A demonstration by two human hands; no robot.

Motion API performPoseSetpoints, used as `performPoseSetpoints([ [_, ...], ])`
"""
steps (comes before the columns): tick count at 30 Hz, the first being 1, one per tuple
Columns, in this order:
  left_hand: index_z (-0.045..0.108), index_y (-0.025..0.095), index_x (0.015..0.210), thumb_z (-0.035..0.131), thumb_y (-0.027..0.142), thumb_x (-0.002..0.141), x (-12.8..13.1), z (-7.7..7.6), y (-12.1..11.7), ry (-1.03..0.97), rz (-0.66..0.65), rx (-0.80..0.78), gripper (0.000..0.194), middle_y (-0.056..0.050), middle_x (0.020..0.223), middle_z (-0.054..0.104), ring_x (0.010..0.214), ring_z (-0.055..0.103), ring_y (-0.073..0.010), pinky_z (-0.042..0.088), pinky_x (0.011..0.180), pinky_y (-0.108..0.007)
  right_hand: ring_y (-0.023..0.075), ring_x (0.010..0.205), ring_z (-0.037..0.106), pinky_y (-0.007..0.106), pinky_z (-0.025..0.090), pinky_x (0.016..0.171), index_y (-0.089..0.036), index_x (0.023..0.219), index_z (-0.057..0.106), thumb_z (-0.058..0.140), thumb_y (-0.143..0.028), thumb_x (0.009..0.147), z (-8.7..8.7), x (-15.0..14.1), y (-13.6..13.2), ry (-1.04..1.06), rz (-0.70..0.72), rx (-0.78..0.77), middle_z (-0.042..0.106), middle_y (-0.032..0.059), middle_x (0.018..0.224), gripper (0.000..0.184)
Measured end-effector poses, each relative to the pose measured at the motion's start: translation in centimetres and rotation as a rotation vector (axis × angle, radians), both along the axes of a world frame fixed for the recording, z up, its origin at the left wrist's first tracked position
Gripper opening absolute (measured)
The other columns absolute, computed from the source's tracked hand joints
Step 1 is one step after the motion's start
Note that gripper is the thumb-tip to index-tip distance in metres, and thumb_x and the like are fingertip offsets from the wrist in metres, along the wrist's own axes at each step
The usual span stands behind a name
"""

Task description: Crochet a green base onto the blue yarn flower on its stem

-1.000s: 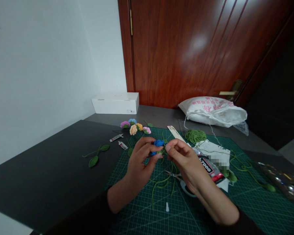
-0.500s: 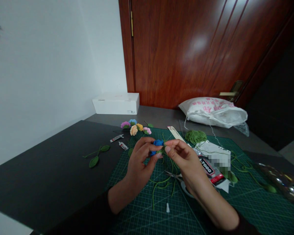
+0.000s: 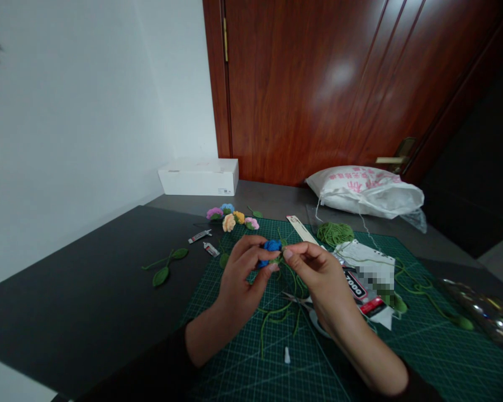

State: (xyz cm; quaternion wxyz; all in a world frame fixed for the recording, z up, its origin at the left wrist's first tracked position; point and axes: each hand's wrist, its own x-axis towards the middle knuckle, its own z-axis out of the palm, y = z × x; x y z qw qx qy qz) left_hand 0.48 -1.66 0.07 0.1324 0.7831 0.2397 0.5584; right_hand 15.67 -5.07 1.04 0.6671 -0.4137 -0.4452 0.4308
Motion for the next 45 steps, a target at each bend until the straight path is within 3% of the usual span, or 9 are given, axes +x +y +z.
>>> performPoseSetpoints([
  [18,0.063,0.02,0.104,0.059,0.003,0.088,0.0,-0.5,-0.13,0.078,-0.005,0.066,0.024,-0.006,0.112,0.058,0.108,0.057,-0.0191,0.048,0.094,-0.034,0.0131,0.067,0.056,0.023,0.046,0.062,-0.022,0.077,0.061,0.07,-0.024,0.08,0.12,0.01,0.13,-0.201,-0.067,0.182,0.06,-0.0029,0.072,0.009],
  [24,0.062,0.021,0.101,0.057,0.003,0.089,-0.07,-0.42,-0.16,0.096,-0.008,0.06,0.022,-0.006,0.111,0.057,0.106,0.057,-0.019,0.049,0.092,-0.036,0.014,0.069,0.056,0.026,0.045,0.064,-0.023,0.087,0.064,0.067,-0.026,0.085,0.01,0.08,0.2,-0.262,0.005,0.196,0.059,-0.0021,0.075,0.005],
  [29,0.063,0.022,0.104,0.058,0.005,0.088,-0.1,-0.09,-0.1,0.072,0.029,0.065,0.024,-0.006,0.109,0.059,0.106,0.058,-0.0204,0.051,0.091,-0.037,0.0168,0.079,0.058,0.031,0.048,0.076,-0.024,0.113,0.061,0.074,-0.027,0.082,-0.12,0.23,0.29,-0.314,0.047,0.195,0.06,-0.0005,0.083,0.034],
  [45,0.067,0.021,0.101,0.062,0.007,0.087,-0.14,0.0,-0.1,0.028,0.06,0.032,0.02,-0.006,0.109,0.06,0.103,0.061,-0.0202,0.052,0.089,-0.037,0.0166,0.076,0.062,0.029,0.048,0.07,-0.022,0.093,0.065,0.069,-0.037,0.087,0.01,0.49,0.17,-0.307,-0.038,0.172,0.065,0.0009,0.079,0.017],
])
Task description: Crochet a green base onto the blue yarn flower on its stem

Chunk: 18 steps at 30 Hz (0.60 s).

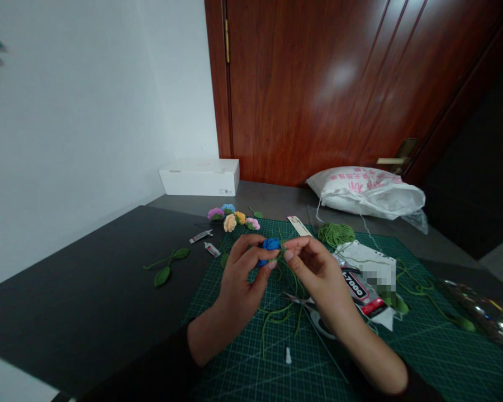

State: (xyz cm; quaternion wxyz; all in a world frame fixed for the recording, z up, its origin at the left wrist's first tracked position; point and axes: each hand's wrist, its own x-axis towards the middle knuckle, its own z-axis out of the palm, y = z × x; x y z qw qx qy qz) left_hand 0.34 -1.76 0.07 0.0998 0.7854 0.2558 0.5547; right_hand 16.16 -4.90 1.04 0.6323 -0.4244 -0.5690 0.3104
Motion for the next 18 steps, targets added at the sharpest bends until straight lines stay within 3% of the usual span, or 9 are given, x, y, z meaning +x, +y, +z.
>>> performPoseSetpoints([
  [8,0.067,0.022,0.101,0.063,0.007,0.087,0.15,0.07,-0.09,0.001,-0.005,0.003,0.02,-0.006,0.109,0.061,0.103,0.061,-0.0204,0.053,0.089,-0.038,0.017,0.073,0.062,0.029,0.048,0.068,-0.022,0.084,0.065,0.068,-0.038,0.087,-0.09,0.07,-0.06,0.003,-0.017,-0.032,0.066,0.0007,0.076,0.017],
  [18,0.067,0.022,0.1,0.063,0.009,0.087,0.13,0.05,-0.08,-0.005,-0.015,-0.02,0.018,-0.006,0.108,0.061,0.102,0.061,-0.0201,0.053,0.088,-0.037,0.0189,0.076,0.06,0.033,0.045,0.073,-0.021,0.083,0.065,0.062,-0.027,0.092,0.34,0.15,-0.76,-0.29,-0.244,0.087,0.067,0.002,0.079,0.011],
])
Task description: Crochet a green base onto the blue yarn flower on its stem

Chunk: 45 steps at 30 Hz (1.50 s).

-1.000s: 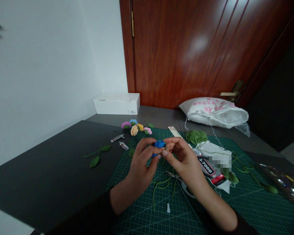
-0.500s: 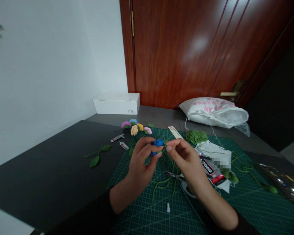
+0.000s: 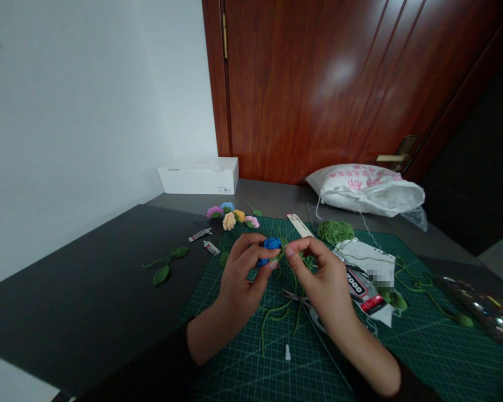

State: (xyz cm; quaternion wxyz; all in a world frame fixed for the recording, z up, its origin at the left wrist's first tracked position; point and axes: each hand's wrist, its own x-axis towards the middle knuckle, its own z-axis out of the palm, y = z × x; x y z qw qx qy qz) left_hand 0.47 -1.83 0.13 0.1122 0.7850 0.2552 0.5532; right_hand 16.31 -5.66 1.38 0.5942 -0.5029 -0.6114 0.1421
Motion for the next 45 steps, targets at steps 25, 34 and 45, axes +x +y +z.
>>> performPoseSetpoints([
  [25,0.068,0.021,0.099,0.065,0.008,0.086,0.05,0.0,0.08,0.002,-0.008,0.004,0.019,-0.006,0.108,0.06,0.103,0.061,-0.0195,0.052,0.088,-0.035,0.0219,0.08,0.058,0.036,0.042,0.075,-0.02,0.084,0.061,0.056,-0.024,0.096,0.3,0.11,-0.28,-0.186,-0.048,0.046,0.064,0.0038,0.081,0.014],
  [34,0.068,0.02,0.099,0.065,0.008,0.086,0.05,-0.09,0.12,0.002,-0.014,0.018,0.018,-0.006,0.108,0.06,0.104,0.061,-0.019,0.051,0.089,-0.035,0.0213,0.08,0.057,0.035,0.042,0.075,-0.02,0.083,0.061,0.056,-0.024,0.096,0.24,0.1,-0.19,-0.178,-0.048,0.05,0.063,0.0035,0.081,0.014],
  [45,0.067,0.02,0.099,0.064,0.006,0.086,-0.02,-0.07,0.05,0.013,-0.004,0.022,0.02,-0.006,0.11,0.06,0.105,0.06,-0.0181,0.05,0.091,-0.033,0.0186,0.078,0.057,0.031,0.042,0.073,-0.019,0.083,0.062,0.058,-0.023,0.095,0.13,0.05,-0.12,-0.148,-0.052,0.091,0.063,0.001,0.079,0.013],
])
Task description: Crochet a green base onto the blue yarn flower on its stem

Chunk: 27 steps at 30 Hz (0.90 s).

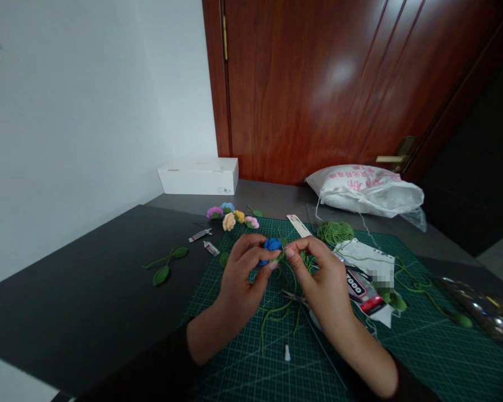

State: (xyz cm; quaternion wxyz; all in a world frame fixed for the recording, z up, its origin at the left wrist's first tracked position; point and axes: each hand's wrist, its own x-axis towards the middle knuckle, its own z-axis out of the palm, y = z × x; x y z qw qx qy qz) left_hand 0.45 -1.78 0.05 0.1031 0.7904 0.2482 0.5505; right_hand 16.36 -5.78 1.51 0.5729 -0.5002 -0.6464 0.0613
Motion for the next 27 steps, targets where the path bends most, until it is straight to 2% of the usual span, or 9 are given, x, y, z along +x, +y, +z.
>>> performPoseSetpoints([
  [12,0.067,0.021,0.101,0.064,0.007,0.087,0.0,-0.1,-0.1,-0.006,0.002,-0.004,0.02,-0.006,0.11,0.06,0.106,0.06,-0.0191,0.051,0.091,-0.035,0.0179,0.079,0.06,0.032,0.044,0.075,-0.021,0.086,0.065,0.062,-0.025,0.093,-0.2,0.0,0.1,0.124,0.041,-0.048,0.067,0.0006,0.082,0.008],
  [14,0.067,0.021,0.1,0.064,0.007,0.087,0.0,0.0,-0.1,-0.01,0.005,-0.016,0.019,-0.005,0.109,0.06,0.104,0.06,-0.0188,0.051,0.09,-0.035,0.0184,0.081,0.061,0.033,0.045,0.077,-0.022,0.093,0.066,0.063,-0.026,0.092,-0.3,0.0,0.2,0.161,0.069,-0.073,0.068,0.0016,0.086,0.006],
  [17,0.066,0.021,0.099,0.064,0.008,0.087,0.0,0.1,-0.1,-0.029,0.005,-0.034,0.018,-0.005,0.108,0.06,0.102,0.061,-0.0187,0.053,0.087,-0.034,0.0193,0.086,0.063,0.034,0.046,0.078,-0.022,0.102,0.064,0.067,-0.029,0.089,-0.6,-0.1,0.5,0.284,0.175,-0.124,0.067,0.0026,0.091,0.016],
  [21,0.066,0.021,0.099,0.064,0.008,0.087,0.0,-0.1,0.0,-0.055,0.0,-0.058,0.018,-0.006,0.108,0.06,0.102,0.061,-0.0188,0.054,0.082,-0.032,0.0173,0.08,0.062,0.03,0.047,0.072,-0.022,0.096,0.062,0.072,-0.033,0.083,-0.9,-0.7,0.8,0.504,0.321,-0.205,0.065,0.0003,0.084,0.019],
  [27,0.068,0.021,0.099,0.064,0.008,0.087,0.1,0.0,-0.2,-0.041,0.003,-0.048,0.018,-0.006,0.108,0.061,0.103,0.06,-0.0189,0.051,0.088,-0.034,0.0139,0.071,0.061,0.026,0.048,0.069,-0.022,0.087,0.065,0.074,-0.033,0.082,-0.7,-1.1,0.5,0.635,0.33,-0.225,0.065,-0.0017,0.076,0.016],
])
